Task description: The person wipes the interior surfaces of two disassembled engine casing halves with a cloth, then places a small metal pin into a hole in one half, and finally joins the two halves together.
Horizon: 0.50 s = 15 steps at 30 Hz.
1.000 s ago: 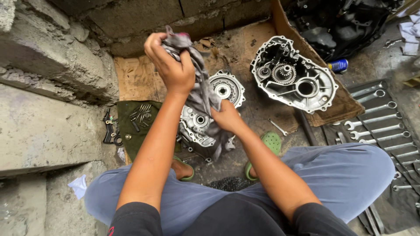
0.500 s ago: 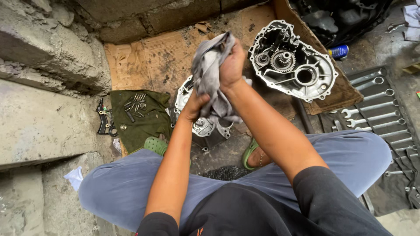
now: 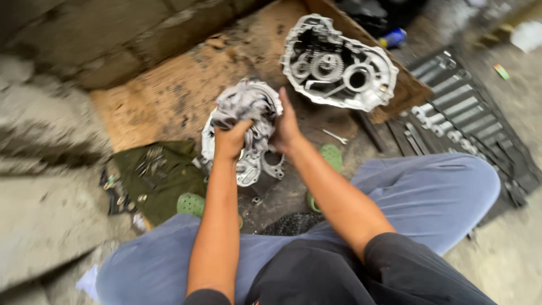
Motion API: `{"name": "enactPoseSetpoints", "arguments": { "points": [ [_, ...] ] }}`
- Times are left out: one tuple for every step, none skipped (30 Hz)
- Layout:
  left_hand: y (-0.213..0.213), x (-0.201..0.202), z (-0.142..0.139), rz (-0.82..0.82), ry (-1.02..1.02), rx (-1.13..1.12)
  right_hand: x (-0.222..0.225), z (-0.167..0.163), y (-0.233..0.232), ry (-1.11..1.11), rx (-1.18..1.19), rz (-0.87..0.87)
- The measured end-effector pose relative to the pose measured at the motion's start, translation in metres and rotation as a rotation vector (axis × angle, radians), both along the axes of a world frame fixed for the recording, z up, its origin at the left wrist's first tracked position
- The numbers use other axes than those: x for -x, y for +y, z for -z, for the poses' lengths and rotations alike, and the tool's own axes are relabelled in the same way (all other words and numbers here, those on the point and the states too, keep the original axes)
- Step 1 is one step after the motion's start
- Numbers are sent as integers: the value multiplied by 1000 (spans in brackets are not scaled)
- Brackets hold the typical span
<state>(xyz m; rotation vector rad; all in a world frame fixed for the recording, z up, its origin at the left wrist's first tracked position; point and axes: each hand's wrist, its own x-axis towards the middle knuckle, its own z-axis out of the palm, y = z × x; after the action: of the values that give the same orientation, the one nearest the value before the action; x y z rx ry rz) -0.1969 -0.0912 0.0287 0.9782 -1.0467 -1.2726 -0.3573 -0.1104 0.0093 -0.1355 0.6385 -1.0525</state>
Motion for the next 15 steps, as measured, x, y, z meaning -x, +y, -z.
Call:
{"name": "enactPoseSetpoints", "arguments": {
  "points": [
    [-5, 20, 2, 0, -334, 40, 1, 15, 10, -149, 73, 51],
    [-6, 40, 4, -10, -664, 85, 7, 27, 7, -121, 66, 36],
    [-4, 58, 6, -22, -994, 124, 16, 36, 1, -94, 44, 13],
    [-5, 72, 6, -44, -1045, 158, 31, 43, -4, -73, 14, -11],
    [-9, 82, 4, -69, -1099, 206, 52, 45, -14, 246, 166, -52],
    [-23, 91, 3, -109, -1150, 282, 80, 42, -34, 569, 337, -91],
    [-42, 101, 2, 11, -1191, 269, 115, 33, -60, 905, 516, -129],
    [-57, 108, 3, 128, -1232, 242, 154, 21, -83, 1191, 619, -160],
    [-69, 114, 7, 248, -1274, 191, 194, 7, -101, 1466, 709, -212],
    [-81, 121, 15, 296, -1072, 172, 232, -7, -119, 1731, 605, -364],
    [-98, 127, 24, 336, -872, 160, 272, -19, -133, 1531, 875, -145],
    [-118, 135, 35, 372, -671, 154, 309, -30, -146, 1619, 1033, -5],
    [-139, 148, 48, 228, -480, -86, 341, -36, -157, 1694, 859, -7],
    [-157, 159, 62, 89, -291, -327, 368, -36, -166, 1755, 673, -11],
    [-173, 167, 75, 1, -299, -550, 384, -26, -171, 1762, 686, 55]
  ]
}}
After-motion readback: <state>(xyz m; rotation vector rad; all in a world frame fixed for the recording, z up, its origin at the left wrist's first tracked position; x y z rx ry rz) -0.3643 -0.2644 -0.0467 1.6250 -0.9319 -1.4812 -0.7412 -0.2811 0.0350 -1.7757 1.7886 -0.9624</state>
